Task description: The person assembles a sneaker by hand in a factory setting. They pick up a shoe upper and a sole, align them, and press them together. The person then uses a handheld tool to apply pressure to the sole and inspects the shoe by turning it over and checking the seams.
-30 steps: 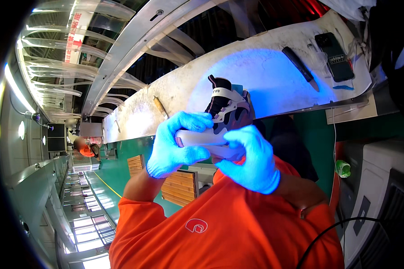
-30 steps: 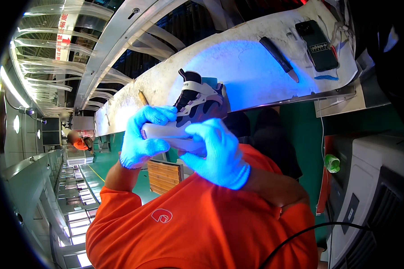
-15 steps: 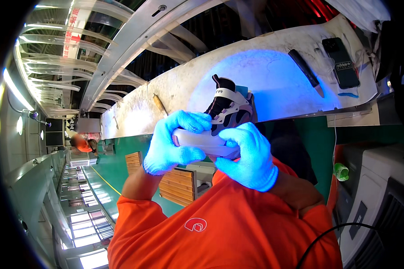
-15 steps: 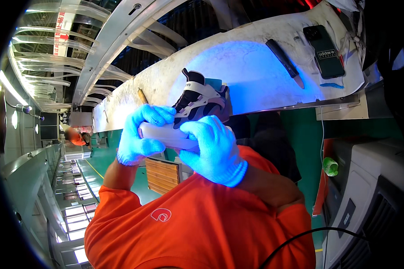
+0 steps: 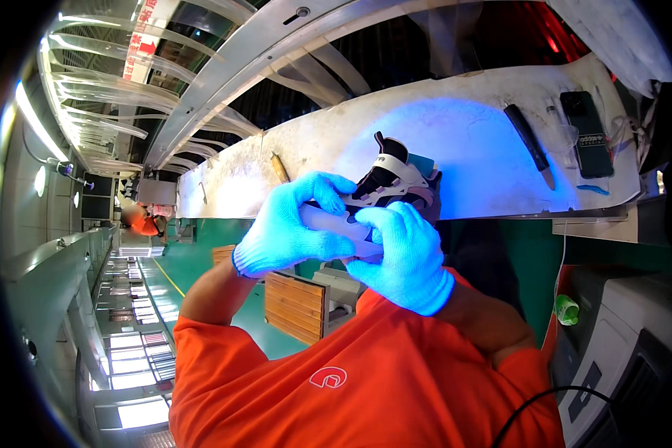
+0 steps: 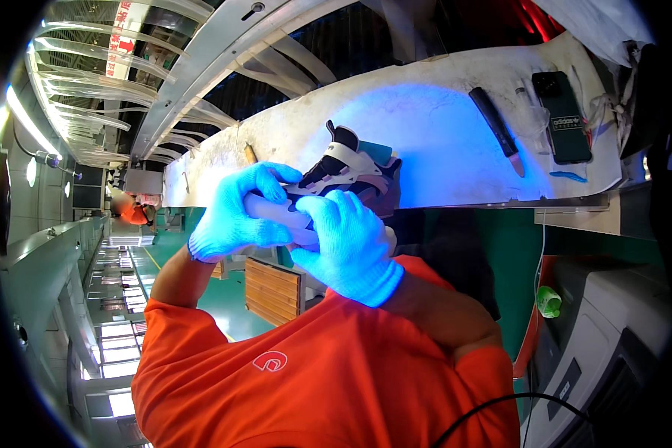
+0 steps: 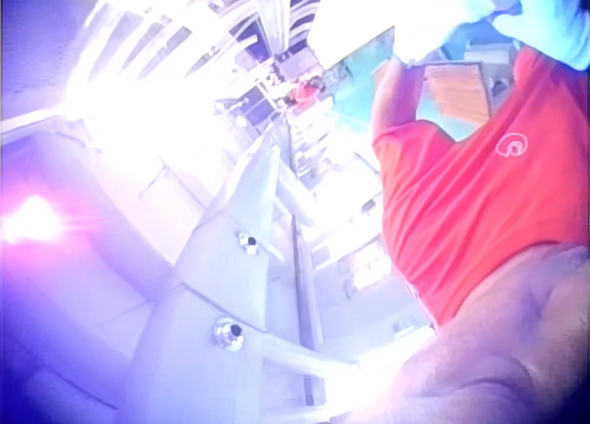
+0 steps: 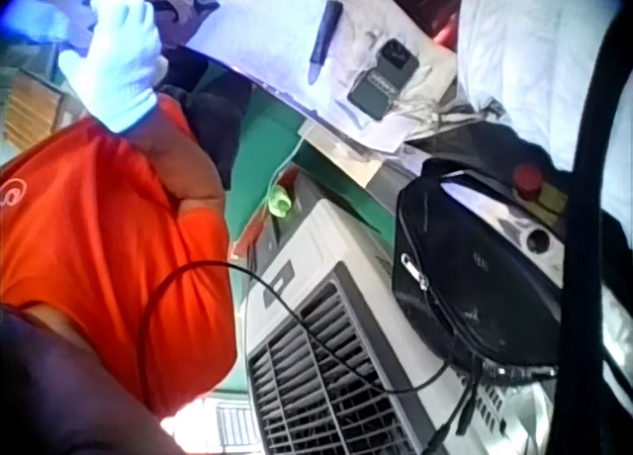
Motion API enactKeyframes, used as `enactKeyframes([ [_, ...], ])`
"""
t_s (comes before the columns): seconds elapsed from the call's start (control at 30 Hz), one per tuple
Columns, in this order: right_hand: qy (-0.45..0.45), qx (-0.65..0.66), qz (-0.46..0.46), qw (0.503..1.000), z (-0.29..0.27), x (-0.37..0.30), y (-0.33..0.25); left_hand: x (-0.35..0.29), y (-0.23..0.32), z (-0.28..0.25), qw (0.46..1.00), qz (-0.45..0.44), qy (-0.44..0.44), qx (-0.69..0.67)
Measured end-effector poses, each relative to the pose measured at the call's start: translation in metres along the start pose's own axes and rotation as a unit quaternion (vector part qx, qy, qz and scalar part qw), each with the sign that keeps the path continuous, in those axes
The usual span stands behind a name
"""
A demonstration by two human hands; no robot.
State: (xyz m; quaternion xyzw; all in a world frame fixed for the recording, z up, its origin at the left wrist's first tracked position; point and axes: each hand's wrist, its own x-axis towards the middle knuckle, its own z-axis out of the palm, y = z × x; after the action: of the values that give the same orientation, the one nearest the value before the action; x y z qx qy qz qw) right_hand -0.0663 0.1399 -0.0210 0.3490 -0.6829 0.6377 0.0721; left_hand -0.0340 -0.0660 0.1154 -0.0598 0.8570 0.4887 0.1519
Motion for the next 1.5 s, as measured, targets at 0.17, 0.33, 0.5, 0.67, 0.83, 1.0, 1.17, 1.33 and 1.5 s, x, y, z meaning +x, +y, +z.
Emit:
enactKeyframes([
  [0.17,-0.016,0.025,0.031,0.999,0.005,0.002,0.007,0.002,-0.001,0.004,0.999,-0.039,0.008,-0.008],
  [0.33,-0.017,0.051,0.028,0.998,-0.006,0.003,0.008,0.006,0.013,0.011,0.994,0.040,0.016,0.098],
  [0.5,-0.017,0.082,0.041,0.996,-0.017,0.006,0.012,0.018,0.009,0.015,0.966,0.172,-0.005,0.195],
  [0.67,0.023,0.109,0.037,0.993,-0.022,0.004,0.010,0.021,0.026,0.019,0.957,0.146,0.003,0.252],
  [0.83,0.114,0.054,0.078,0.989,-0.017,-0.040,0.024,0.024,0.027,0.018,0.973,0.108,0.008,0.205],
  [1.0,0.079,0.125,0.111,0.983,-0.017,-0.052,0.031,0.027,0.042,0.020,0.976,0.079,-0.004,0.205],
  [1.17,0.116,0.122,0.093,0.981,-0.017,-0.044,0.035,0.027,0.038,0.015,0.964,0.117,-0.016,0.238],
  [1.33,0.105,0.119,0.082,0.984,-0.017,-0.035,0.041,0.034,0.027,0.008,0.959,0.158,-0.016,0.234],
  [1.5,0.094,0.112,0.080,0.986,-0.017,-0.033,0.044,0.038,0.020,0.002,0.955,0.183,-0.024,0.234],
])
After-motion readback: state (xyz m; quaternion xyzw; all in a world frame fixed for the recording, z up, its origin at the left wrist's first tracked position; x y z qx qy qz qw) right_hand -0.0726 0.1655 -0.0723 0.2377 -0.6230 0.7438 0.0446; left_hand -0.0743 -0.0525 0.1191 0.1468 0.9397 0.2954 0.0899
